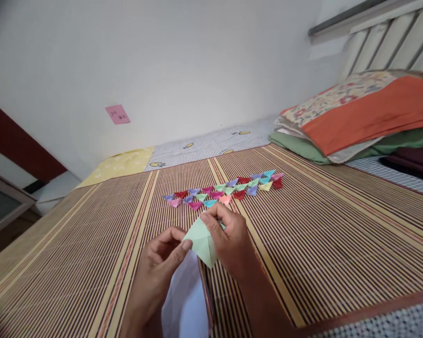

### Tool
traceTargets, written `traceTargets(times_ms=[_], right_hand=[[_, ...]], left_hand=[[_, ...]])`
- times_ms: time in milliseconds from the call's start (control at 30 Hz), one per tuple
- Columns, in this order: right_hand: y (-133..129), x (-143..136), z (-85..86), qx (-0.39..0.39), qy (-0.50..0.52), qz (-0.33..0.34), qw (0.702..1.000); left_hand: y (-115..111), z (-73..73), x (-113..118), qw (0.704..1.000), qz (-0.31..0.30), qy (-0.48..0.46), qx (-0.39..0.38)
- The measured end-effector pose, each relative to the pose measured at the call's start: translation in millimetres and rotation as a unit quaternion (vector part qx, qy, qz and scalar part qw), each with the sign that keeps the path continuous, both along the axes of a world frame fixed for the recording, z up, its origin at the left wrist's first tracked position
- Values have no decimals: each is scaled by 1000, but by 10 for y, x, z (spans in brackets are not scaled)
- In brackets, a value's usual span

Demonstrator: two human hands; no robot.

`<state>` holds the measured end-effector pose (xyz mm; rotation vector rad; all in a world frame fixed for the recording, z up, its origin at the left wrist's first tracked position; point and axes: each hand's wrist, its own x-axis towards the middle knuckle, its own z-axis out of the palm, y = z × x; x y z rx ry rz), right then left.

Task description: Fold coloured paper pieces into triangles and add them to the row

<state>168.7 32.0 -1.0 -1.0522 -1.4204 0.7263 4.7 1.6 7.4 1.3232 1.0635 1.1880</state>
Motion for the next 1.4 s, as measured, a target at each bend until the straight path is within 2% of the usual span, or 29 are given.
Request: traceTargets(times_ms=[167,300,433,533,700,833,933,1067,1267,1400], right_hand=[[-27,-5,33,6,-6,13,1000],[-63,-58,73,20,-31,63,997],[-95,-113,106,29,-30,102,994],[-99,-109,114,16,-27,127,991],[-64,-35,72,-19,-30,137,990],[-56,31,73,-60,0,161,985],[-72,46,113,-63,20,163,984],[-80,40,150,-36,-11,150,988],[-65,24,105,-24,-51,140,989],[-37,34,71,-75,27,164,983]], left_hand=[[14,17,14,999,-14,-38,6],[15,10,17,998,-36,-38,-35],[-1,-22,26,999,-14,-24,-42],[-14,-27,42,999,-26,-20,-32],[3,-29,83,996,-60,-43,-59],[24,-67,86,996,-47,-38,-59],[25,-96,77,997,-41,-33,-60],[21,-88,91,997,-33,-28,-65],[25,-34,138,997,-36,-36,-60],[40,-56,121,996,8,-69,-56]])
